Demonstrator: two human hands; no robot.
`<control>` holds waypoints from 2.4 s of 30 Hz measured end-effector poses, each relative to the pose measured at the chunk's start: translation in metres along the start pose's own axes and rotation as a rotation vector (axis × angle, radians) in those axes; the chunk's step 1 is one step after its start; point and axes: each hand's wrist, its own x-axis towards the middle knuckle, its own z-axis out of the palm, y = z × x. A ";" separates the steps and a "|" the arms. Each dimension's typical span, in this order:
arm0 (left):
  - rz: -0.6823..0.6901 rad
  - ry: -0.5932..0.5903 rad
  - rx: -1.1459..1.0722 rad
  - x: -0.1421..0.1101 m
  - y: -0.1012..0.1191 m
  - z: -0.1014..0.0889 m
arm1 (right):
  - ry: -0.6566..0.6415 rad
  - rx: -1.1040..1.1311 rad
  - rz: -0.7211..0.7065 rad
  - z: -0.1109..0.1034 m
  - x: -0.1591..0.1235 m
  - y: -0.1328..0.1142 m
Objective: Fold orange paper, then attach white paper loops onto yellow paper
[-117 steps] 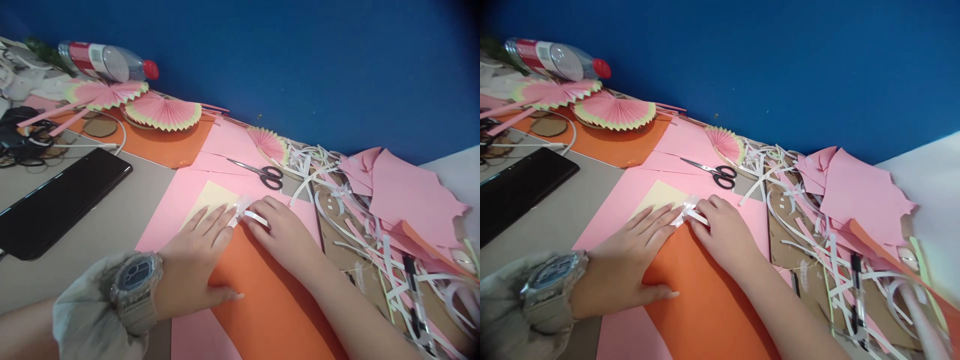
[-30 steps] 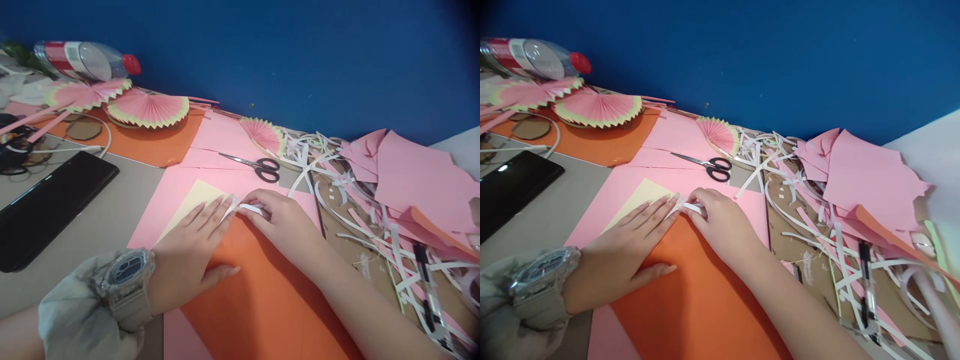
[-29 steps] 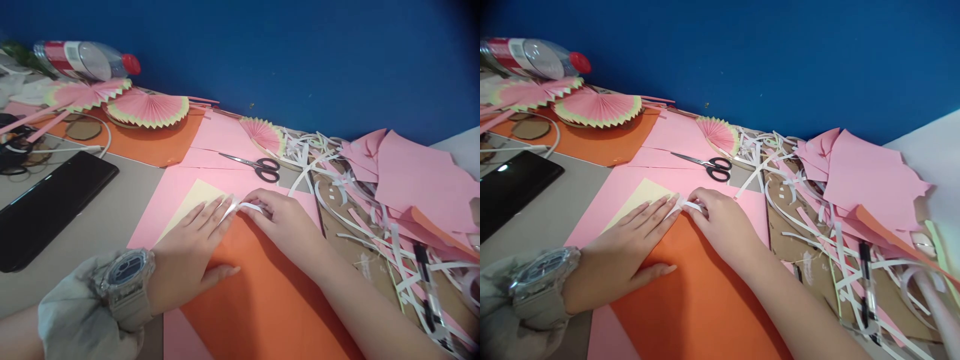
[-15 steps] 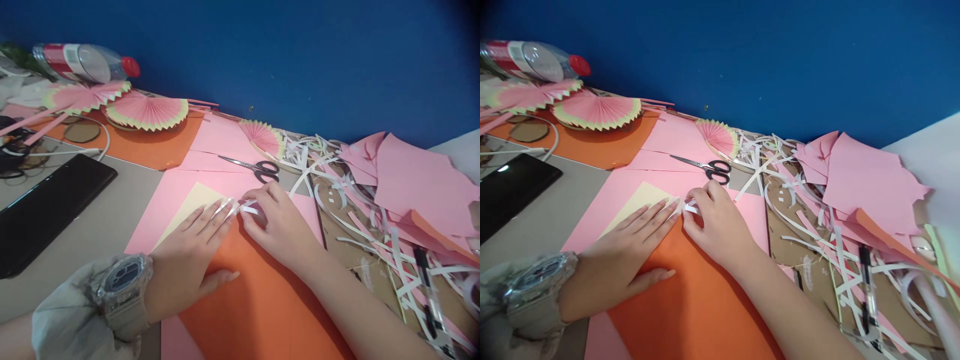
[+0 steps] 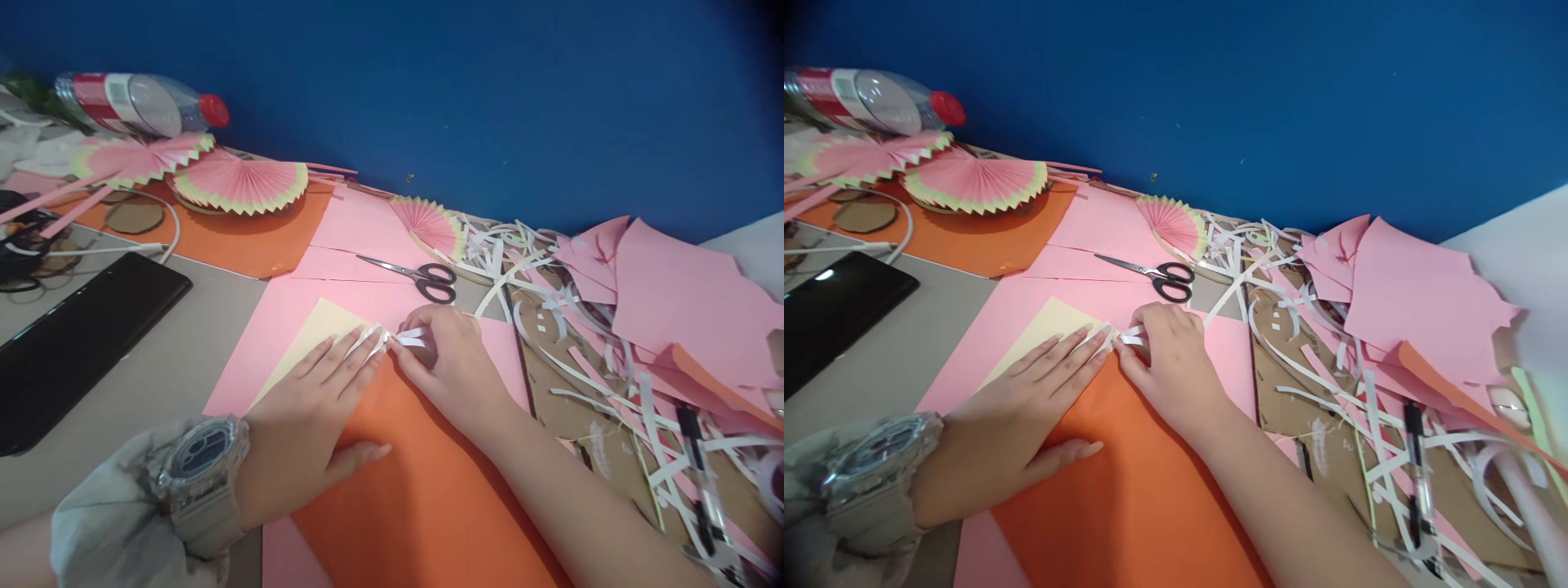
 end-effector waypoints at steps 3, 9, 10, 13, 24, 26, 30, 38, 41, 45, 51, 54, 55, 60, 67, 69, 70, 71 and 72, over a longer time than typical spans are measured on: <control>0.004 0.013 -0.004 0.000 0.000 0.000 | -0.014 0.012 -0.036 -0.001 0.000 -0.001; -0.008 -0.005 -0.008 0.000 0.001 0.000 | -0.072 -0.034 -0.045 0.000 0.001 0.000; -0.010 -0.009 -0.010 0.000 0.001 0.000 | -0.072 -0.034 -0.038 0.000 0.001 0.000; -0.012 -0.013 -0.014 0.001 0.001 0.001 | -0.082 -0.025 -0.014 0.001 0.001 0.001; -0.014 -0.031 -0.001 0.000 0.001 -0.001 | -0.105 0.035 0.028 0.000 0.003 -0.001; -0.016 -0.022 0.009 0.001 0.002 0.000 | -0.108 0.056 0.029 0.000 0.004 -0.001; -0.012 -0.017 0.014 0.001 0.002 0.000 | -0.106 0.056 0.030 0.001 0.004 0.000; -0.013 -0.021 0.005 0.001 0.002 0.000 | -0.111 0.027 0.025 0.001 0.003 0.000; -0.004 -0.008 0.005 -0.001 0.002 0.001 | -0.106 0.034 0.016 0.001 0.004 0.001; 0.012 -0.017 0.004 -0.001 0.000 0.001 | -0.084 0.060 0.044 0.001 0.004 0.001; 0.026 -0.024 0.009 0.000 0.000 0.000 | -0.085 0.119 0.100 0.000 0.005 0.000; 0.040 -0.028 0.008 0.000 0.001 0.000 | -0.099 0.143 0.123 -0.001 0.006 0.000; 0.043 -0.030 0.005 -0.001 0.000 0.000 | -0.102 0.151 0.123 -0.001 0.006 0.000; 0.035 -0.043 -0.099 0.000 -0.002 -0.006 | -0.107 0.196 0.096 -0.003 0.007 0.003; -0.202 0.056 -0.477 0.008 -0.005 -0.017 | -0.048 0.289 0.094 -0.006 0.001 0.006; -0.232 0.057 -0.545 0.008 -0.005 -0.017 | -0.020 0.310 0.075 -0.007 0.000 0.006; -0.247 0.053 -0.579 0.008 -0.005 -0.018 | -0.010 0.316 0.063 -0.008 0.000 0.006; -0.263 0.042 -0.614 0.008 -0.005 -0.018 | 0.001 0.319 0.050 -0.008 -0.001 0.006; -0.278 0.031 -0.651 0.008 -0.005 -0.020 | 0.010 0.321 0.035 -0.008 -0.001 0.006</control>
